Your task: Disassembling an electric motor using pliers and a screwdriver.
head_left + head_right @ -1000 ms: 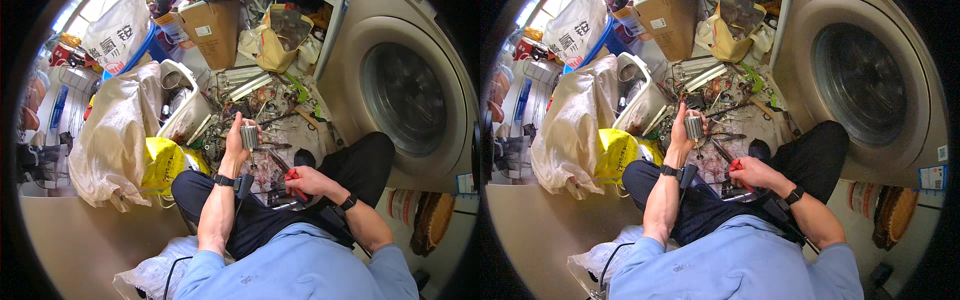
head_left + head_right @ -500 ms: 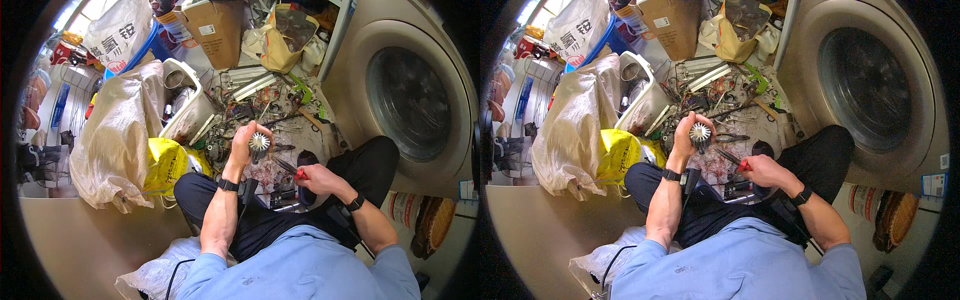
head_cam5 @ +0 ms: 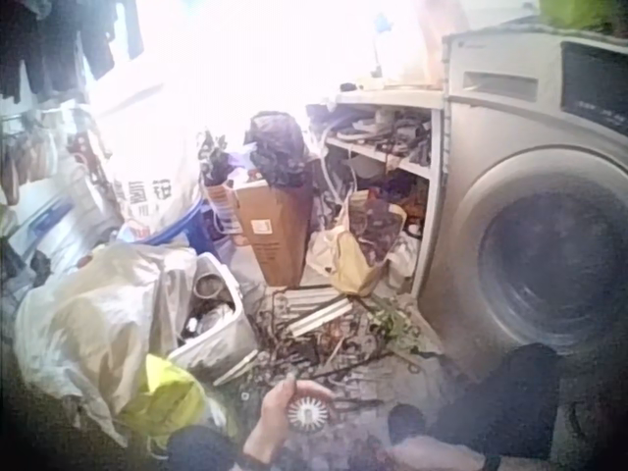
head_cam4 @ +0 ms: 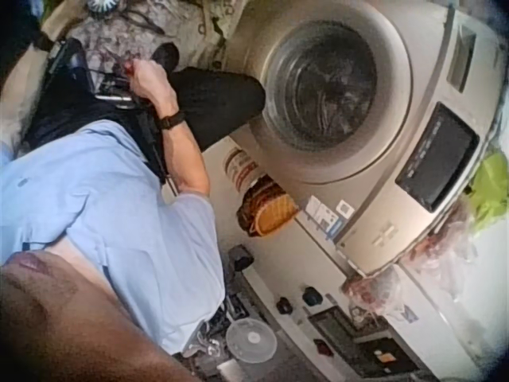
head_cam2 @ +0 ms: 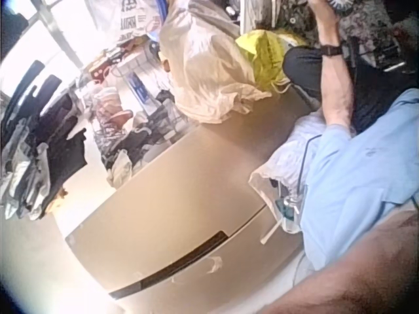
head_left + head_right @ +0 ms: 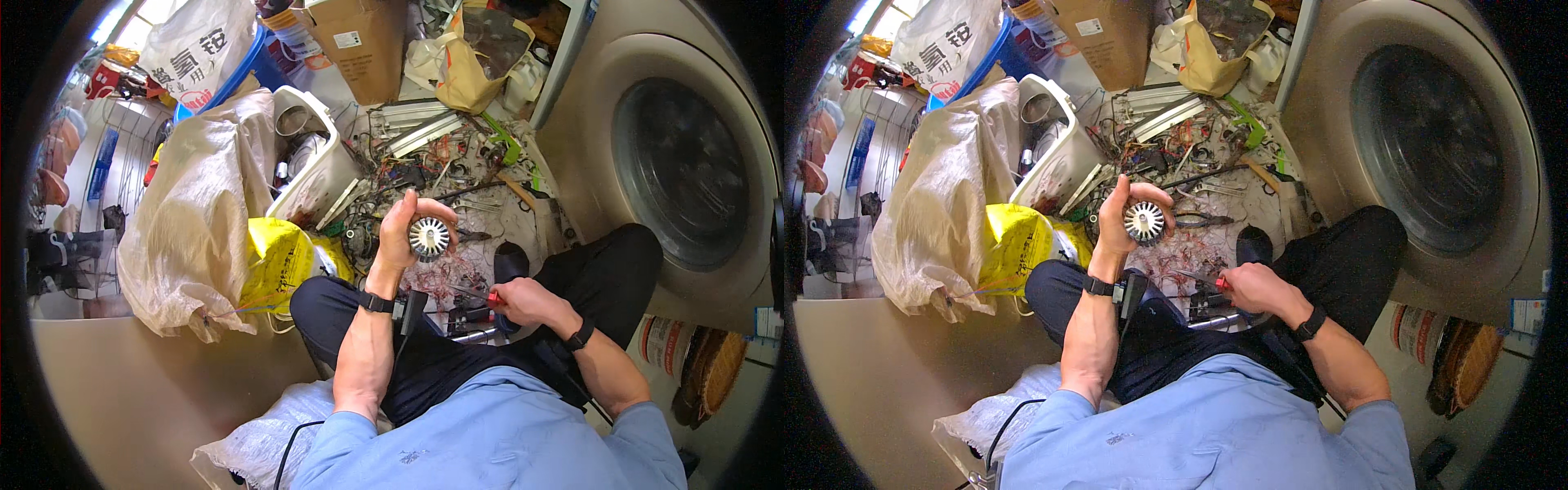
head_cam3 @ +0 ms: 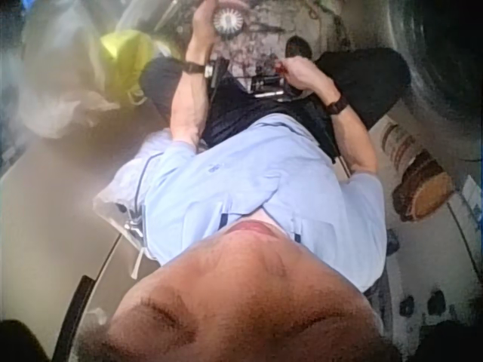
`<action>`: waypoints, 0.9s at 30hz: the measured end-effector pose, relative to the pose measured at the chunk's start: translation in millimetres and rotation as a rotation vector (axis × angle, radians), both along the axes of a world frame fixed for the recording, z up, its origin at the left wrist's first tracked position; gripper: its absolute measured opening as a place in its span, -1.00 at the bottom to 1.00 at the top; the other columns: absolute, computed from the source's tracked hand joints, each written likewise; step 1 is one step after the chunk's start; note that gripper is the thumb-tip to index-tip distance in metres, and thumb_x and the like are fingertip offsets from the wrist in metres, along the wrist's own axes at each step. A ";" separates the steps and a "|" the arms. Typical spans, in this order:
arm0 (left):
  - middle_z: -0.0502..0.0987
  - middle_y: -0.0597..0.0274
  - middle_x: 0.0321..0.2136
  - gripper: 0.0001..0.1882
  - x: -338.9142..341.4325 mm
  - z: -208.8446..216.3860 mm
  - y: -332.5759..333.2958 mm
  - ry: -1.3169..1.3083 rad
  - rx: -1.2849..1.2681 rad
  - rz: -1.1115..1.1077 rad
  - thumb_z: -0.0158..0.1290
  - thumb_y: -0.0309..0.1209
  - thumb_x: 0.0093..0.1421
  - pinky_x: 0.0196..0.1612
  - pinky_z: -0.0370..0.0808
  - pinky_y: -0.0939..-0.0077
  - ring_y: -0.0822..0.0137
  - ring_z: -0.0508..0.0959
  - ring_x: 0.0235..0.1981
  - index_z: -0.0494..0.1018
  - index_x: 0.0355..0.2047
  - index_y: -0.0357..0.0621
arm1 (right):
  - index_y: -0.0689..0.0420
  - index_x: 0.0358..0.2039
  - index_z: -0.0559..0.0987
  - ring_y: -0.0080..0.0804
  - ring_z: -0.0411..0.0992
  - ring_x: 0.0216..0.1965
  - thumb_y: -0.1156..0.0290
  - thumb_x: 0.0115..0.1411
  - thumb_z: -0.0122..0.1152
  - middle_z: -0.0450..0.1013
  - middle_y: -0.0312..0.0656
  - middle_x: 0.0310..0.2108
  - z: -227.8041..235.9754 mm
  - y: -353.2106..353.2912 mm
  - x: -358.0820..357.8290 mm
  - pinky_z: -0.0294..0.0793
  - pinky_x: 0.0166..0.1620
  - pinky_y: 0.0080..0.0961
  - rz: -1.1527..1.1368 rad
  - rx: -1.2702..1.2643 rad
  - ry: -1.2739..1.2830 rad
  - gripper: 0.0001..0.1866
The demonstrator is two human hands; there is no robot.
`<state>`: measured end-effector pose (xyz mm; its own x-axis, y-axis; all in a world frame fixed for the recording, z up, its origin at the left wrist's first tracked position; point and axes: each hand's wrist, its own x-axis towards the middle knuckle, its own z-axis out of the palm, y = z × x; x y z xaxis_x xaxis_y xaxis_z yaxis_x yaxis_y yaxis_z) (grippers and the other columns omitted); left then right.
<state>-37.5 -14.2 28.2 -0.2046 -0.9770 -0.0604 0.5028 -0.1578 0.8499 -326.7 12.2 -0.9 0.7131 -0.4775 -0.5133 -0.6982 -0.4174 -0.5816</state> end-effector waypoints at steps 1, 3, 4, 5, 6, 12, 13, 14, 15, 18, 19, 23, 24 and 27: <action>0.68 -0.13 -0.47 -0.15 0.4 -0.2 0.1 -0.013 -0.012 -0.001 -0.30 0.21 0.52 -0.41 0.65 0.34 0.12 0.69 -0.53 0.63 -0.22 -0.43 | 0.12 -0.12 0.64 0.13 0.61 -0.21 0.27 0.26 0.29 0.63 0.08 -0.34 -1.6 1.4 0.4 0.58 -0.13 0.00 0.013 -0.003 0.006 -0.75; 0.68 -0.13 -0.48 -0.15 1.0 -2.4 0.6 -0.026 -0.026 0.002 -0.30 0.22 0.52 -0.42 0.65 0.34 0.12 0.69 -0.53 0.63 -0.22 -0.43 | 0.14 -0.17 0.64 0.14 0.62 -0.23 0.30 0.26 0.27 0.63 0.06 -0.39 -0.5 4.5 0.6 0.58 -0.14 0.02 -0.008 -0.046 -0.020 -0.78; 0.68 -0.12 -0.48 -0.15 1.2 -4.5 1.2 0.013 -0.027 -0.010 -0.30 0.22 0.52 -0.42 0.65 0.34 0.12 0.68 -0.53 0.63 -0.23 -0.43 | 0.15 -0.23 0.64 0.15 0.63 -0.26 0.32 0.25 0.24 0.63 0.05 -0.43 1.2 4.9 1.6 0.58 -0.14 0.04 -0.032 -0.089 -0.046 -0.82; 0.67 -0.12 -0.48 -0.15 2.1 -6.1 2.2 0.051 -0.029 -0.021 -0.30 0.22 0.52 -0.43 0.65 0.33 0.12 0.68 -0.54 0.63 -0.23 -0.42 | 0.15 -0.23 0.64 0.15 0.63 -0.26 0.32 0.25 0.24 0.63 0.05 -0.43 2.7 3.8 3.3 0.58 -0.14 0.04 -0.029 -0.091 -0.046 -0.82; 0.67 -0.12 -0.48 -0.15 0.8 -5.3 2.6 0.051 -0.029 -0.023 -0.30 0.22 0.52 -0.43 0.65 0.33 0.12 0.68 -0.54 0.63 -0.23 -0.42 | 0.13 -0.15 0.64 0.15 0.62 -0.22 0.29 0.27 0.26 0.63 0.07 -0.38 4.1 2.0 3.4 0.57 -0.13 0.01 -0.038 -0.073 -0.030 -0.77; 0.65 -0.19 -0.50 -0.32 -5.7 -2.3 5.5 0.127 -0.118 -0.031 -0.10 0.12 0.46 -0.47 0.63 0.23 0.02 0.67 -0.57 0.57 -0.29 -0.39 | 0.13 -0.20 0.64 0.05 0.65 -0.32 0.35 0.26 0.25 0.62 0.08 -0.42 13.7 1.5 7.1 0.58 -0.19 -0.06 -0.168 -0.002 -0.135 -0.83; 0.65 -0.19 -0.50 -0.32 -4.9 -2.4 5.4 0.126 -0.119 -0.030 -0.10 0.12 0.46 -0.47 0.63 0.23 0.02 0.67 -0.57 0.57 -0.29 -0.39 | 0.14 -0.21 0.64 0.00 0.65 -0.35 0.37 0.26 0.26 0.62 0.07 -0.43 15.6 1.9 7.7 0.59 -0.21 -0.12 -0.189 0.019 -0.161 -0.85; 0.64 -0.17 -0.49 -0.35 -3.6 -2.4 5.0 0.092 -0.152 -0.050 -0.07 0.10 0.46 -0.48 0.62 0.22 0.02 0.66 -0.56 0.57 -0.28 -0.38 | 0.14 -0.21 0.64 0.00 0.65 -0.35 0.37 0.26 0.26 0.62 0.07 -0.43 18.7 2.1 8.2 0.59 -0.21 -0.12 -0.189 0.018 -0.162 -0.85; 0.63 -0.16 -0.49 -0.38 -3.2 -1.7 5.1 0.058 -0.184 -0.070 -0.05 0.07 0.45 -0.49 0.61 0.22 0.02 0.65 -0.55 0.57 -0.28 -0.36 | 0.16 -0.23 0.63 -0.11 0.64 -0.40 0.38 0.26 0.27 0.61 0.00 -0.47 24.2 2.7 9.6 0.59 -0.24 -0.19 -0.257 0.060 -0.204 -0.86; 0.58 -0.05 -0.46 -0.43 -13.0 -0.3 5.1 0.222 -0.194 -0.015 -0.04 0.07 0.45 -0.48 0.56 0.22 0.06 0.61 -0.50 0.56 -0.30 -0.27 | 0.18 -0.23 0.62 -0.30 0.60 -0.43 0.36 0.30 0.31 0.59 -0.14 -0.49 38.2 1.8 14.6 0.56 -0.26 -0.35 -0.466 0.298 -0.307 -0.84; 0.58 -0.05 -0.46 -0.43 -19.3 0.9 7.4 0.224 -0.195 -0.018 -0.04 0.07 0.45 -0.48 0.56 0.22 0.06 0.61 -0.50 0.56 -0.30 -0.27 | 0.19 -0.22 0.61 -0.39 0.56 -0.41 0.33 0.32 0.33 0.58 -0.22 -0.48 40.6 1.4 16.3 0.54 -0.25 -0.44 -0.605 0.494 -0.367 -0.81; 0.52 0.11 -0.46 -0.44 -35.9 6.8 15.5 0.580 0.199 0.158 -0.07 0.12 0.46 -0.39 0.47 0.27 0.14 0.53 -0.43 0.57 -0.33 -0.12 | 0.20 -0.25 0.61 -0.58 0.51 -0.41 0.31 0.25 0.42 0.57 -0.29 -0.46 31.2 8.7 36.9 0.54 -0.24 -0.49 -0.752 0.440 -0.599 -0.77; 0.53 0.09 -0.45 -0.45 -34.8 5.2 16.7 0.651 0.266 0.227 -0.04 0.11 0.45 -0.37 0.50 0.24 0.10 0.55 -0.42 0.58 -0.34 -0.13 | 0.21 -0.22 0.61 -0.60 0.51 -0.38 0.30 0.21 0.46 0.59 -0.28 -0.42 42.0 10.3 49.0 0.53 -0.22 -0.51 -0.793 0.400 -0.684 -0.72; 0.58 0.07 -0.45 -0.46 -37.8 4.2 18.1 0.755 0.368 0.290 0.01 0.13 0.43 -0.33 0.55 0.19 0.06 0.57 -0.42 0.59 -0.36 -0.11 | 0.23 -0.13 0.60 -0.63 0.50 -0.31 0.30 0.10 0.57 0.62 -0.25 -0.34 49.9 6.2 70.7 0.52 -0.18 -0.52 -0.813 0.264 -0.823 -0.58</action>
<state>-75.3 3.9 32.4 -0.0645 -0.9418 -0.3299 0.9713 -0.1352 0.1960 -256.0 18.4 49.0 0.4109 -0.8911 -0.1929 -0.0787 0.1762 -0.9812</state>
